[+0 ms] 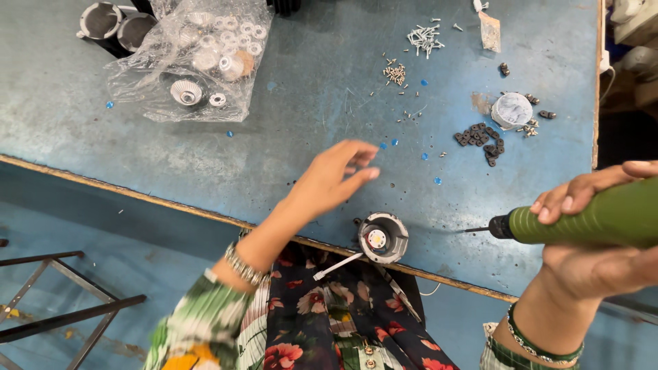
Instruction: The person assembles a small cylindrical electronic component by inserting a white plastic piece and a small LED into a black housing. They then use a green electric screwdriver to secure the parts with screws. The person handles multiple similar components on a blue workbench.
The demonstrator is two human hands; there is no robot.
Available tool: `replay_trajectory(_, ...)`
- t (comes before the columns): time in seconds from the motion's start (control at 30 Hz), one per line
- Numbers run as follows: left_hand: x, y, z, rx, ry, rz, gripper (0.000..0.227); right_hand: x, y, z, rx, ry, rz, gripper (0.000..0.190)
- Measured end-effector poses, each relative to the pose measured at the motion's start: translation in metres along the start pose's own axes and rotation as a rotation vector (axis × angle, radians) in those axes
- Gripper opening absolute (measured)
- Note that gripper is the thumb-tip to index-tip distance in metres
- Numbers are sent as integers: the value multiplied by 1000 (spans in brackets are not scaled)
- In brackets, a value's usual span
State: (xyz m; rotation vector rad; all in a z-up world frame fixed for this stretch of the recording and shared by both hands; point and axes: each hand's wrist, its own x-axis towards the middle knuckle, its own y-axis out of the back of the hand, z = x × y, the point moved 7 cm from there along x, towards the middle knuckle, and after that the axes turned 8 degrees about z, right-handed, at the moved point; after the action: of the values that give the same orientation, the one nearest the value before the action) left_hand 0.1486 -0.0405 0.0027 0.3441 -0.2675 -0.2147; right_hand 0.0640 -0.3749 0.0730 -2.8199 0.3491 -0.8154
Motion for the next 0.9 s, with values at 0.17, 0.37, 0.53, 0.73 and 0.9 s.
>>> replay_trajectory(0.17, 85, -31, -18, 357, -120, 46, 24, 11, -17, -9, -84, 71, 32, 85)
replay_trajectory(0.37, 137, -70, -48, 777, -180, 71, 12, 12, -31, -14, -4, 48, 62, 83)
replay_trajectory(0.53, 134, -55, -39, 560, -172, 52, 12, 16, -38, -23, -61, 85, 46, 87)
replay_trajectory(0.73, 64, 7, -25, -335, 180, 59, 17, 28, -40, -34, -82, 103, 92, 84)
replay_trajectory(0.9, -17, 26, -19, -608, 247, 95, 25, 34, -46, -48, 86, 172, 31, 79)
